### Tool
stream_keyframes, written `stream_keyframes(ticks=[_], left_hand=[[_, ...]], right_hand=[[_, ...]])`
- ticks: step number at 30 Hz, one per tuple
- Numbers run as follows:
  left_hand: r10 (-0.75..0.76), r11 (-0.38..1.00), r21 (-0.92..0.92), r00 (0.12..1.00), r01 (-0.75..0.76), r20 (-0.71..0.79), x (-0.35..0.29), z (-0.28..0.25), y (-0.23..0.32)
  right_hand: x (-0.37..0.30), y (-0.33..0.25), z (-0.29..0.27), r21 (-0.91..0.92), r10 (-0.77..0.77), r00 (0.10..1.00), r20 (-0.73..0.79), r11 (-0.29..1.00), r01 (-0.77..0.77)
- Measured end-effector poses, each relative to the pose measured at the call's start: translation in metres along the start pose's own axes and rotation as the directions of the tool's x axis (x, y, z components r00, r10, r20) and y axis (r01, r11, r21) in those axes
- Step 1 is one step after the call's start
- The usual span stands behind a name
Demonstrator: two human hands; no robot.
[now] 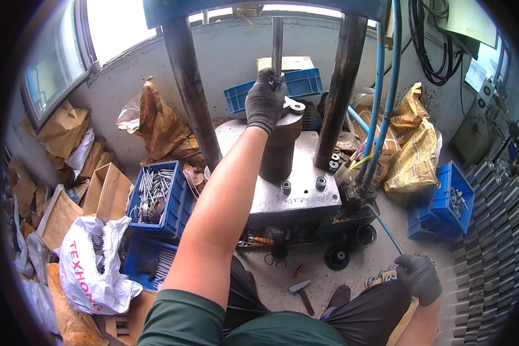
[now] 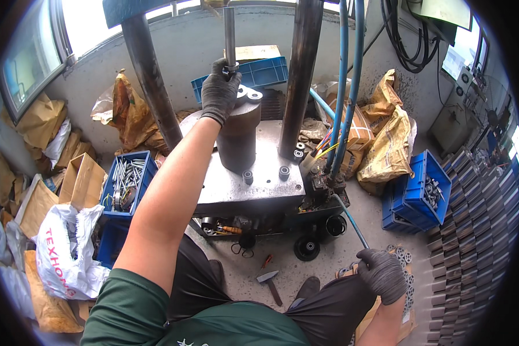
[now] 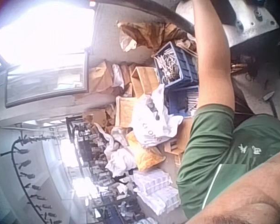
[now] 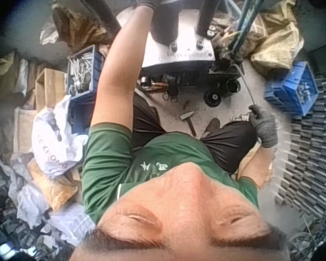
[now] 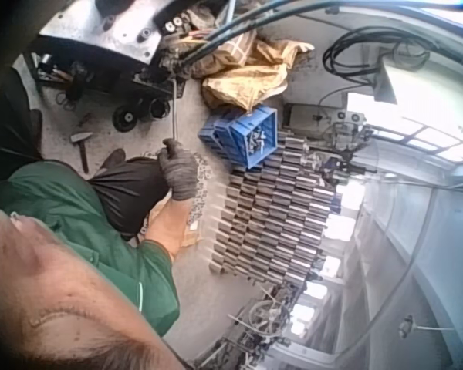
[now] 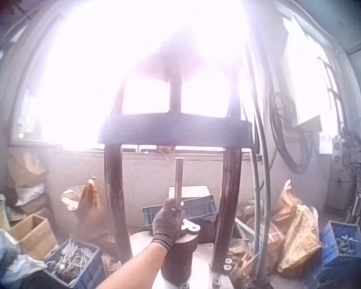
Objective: Assembling metal components using a press machine and adjusting them with a wrench.
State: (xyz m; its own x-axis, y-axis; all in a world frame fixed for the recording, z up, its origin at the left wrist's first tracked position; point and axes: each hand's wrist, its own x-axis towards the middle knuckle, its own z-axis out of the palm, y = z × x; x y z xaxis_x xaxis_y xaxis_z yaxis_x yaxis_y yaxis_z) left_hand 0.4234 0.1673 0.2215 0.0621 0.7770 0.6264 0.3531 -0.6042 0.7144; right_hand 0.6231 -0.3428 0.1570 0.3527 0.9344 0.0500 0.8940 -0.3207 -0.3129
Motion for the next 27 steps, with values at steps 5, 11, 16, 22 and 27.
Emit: stream_keyframes(ticks=[5, 11, 16, 22, 27], left_hand=[[0.014, 1.000, 0.012, 1.000, -0.014, -0.011, -0.001, 0.001, 0.000], [0.051, 0.998, 0.041, 0.998, -0.050, -0.028, 0.000, -0.001, 0.001], [0.004, 0.999, 0.041, 1.000, -0.004, -0.012, -0.002, -0.002, 0.005], [0.003, 0.998, 0.057, 1.000, -0.003, 0.013, -0.004, -0.005, 0.009], [0.059, 0.995, 0.079, 0.998, -0.057, -0.024, -0.002, -0.001, 0.001]], right_hand=[[-0.001, 0.001, 0.000, 0.013, 0.026, 1.000, -0.004, 1.000, -0.026], [0.000, -0.002, 0.000, 0.022, 0.058, 0.998, 0.000, 0.998, -0.058], [0.000, -0.004, -0.002, 0.016, 0.059, 0.998, -0.001, 0.998, -0.059], [-0.001, 0.000, 0.000, 0.006, 0.040, 0.999, -0.014, 0.999, -0.040], [-0.001, 0.001, 0.002, 0.023, 0.038, 0.999, -0.035, 0.999, -0.037]])
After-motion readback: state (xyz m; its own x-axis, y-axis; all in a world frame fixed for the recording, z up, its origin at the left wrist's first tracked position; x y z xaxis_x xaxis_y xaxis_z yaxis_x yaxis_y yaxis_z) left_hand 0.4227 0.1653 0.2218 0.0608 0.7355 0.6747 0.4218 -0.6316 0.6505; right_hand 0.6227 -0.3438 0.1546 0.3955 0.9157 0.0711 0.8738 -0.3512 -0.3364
